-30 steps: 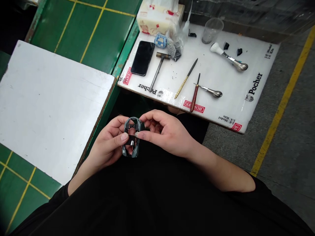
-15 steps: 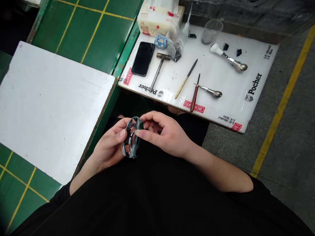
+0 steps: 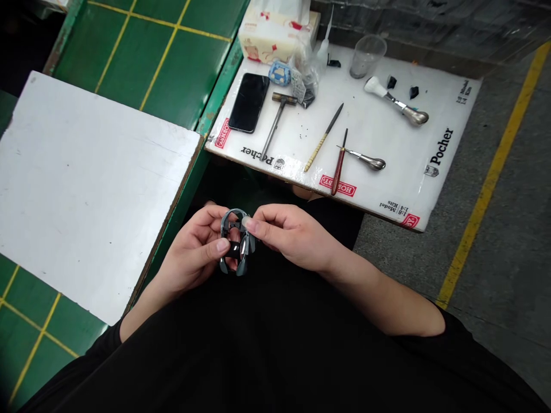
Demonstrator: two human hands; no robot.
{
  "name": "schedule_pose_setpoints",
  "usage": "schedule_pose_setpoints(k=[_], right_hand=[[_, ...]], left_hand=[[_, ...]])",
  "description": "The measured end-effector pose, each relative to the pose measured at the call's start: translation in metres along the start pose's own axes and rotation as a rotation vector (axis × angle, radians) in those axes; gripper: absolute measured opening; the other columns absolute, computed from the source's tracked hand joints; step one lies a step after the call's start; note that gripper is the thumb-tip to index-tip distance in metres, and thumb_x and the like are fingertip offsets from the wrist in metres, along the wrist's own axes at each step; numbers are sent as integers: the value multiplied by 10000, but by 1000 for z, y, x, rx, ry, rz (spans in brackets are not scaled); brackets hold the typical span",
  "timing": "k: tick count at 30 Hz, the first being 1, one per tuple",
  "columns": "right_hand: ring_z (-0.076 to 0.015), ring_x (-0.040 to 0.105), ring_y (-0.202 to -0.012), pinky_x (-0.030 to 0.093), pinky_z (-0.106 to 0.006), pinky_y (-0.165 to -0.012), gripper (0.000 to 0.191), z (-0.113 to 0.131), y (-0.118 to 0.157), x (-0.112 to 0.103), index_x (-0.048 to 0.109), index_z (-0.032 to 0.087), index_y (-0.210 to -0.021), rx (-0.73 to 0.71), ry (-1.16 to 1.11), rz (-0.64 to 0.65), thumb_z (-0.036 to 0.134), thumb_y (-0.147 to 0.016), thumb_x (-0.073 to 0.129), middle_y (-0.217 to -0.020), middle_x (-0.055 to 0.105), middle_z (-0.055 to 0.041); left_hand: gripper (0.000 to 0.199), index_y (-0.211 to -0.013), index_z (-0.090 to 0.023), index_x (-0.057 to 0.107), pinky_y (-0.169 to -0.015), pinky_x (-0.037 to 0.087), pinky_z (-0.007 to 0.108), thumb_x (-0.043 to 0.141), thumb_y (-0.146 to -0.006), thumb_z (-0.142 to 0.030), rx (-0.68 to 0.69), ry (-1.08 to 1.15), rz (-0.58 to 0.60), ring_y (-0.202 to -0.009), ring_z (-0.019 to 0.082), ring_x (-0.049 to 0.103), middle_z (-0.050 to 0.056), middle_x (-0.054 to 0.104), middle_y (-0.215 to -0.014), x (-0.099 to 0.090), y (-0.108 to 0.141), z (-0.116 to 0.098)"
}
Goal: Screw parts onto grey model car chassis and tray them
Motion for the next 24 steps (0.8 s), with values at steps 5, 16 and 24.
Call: schedule_pose_setpoints(k=[5,16,24], right_hand=[[-169,554,-737,481,-319,-674,518,8,2,-2,832,240,-1076,-83,-39,-69,726,-1071,1013,-842,688,20],[-235,712,-898,608,-384,-803,546,3,0,-8,926,287,-1179,-144,187,-202,675,-884,1172,-1101,806,-44],[-266,799,-974,675,-396,-895,485,0,-1,-2,924,285,-1178,-90,0,-108,674,-965,1119,-1070,870,-46]], left_hand=[[363,-1313,-199,805,-646,772,256,1051,-1057,-279,-16,23,-46,-741,148,856,4,863,-1073,1,-1,-3],[466,-1279,-189,793,-567,713,217,1113,-990,-365,-132,112,-79,-671,132,813,16,837,-1076,-1,-3,1],[467,-1301,-174,850,-613,730,208,1130,-970,-347,-148,161,-89,-699,133,821,19,836,-1039,-2,-4,6]])
Point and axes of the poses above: each hand's wrist, its own y-axis away from the middle knuckle, its own x-axis out of the palm, z = x × y, the point moved 6 cm from there along -y, towards the middle knuckle
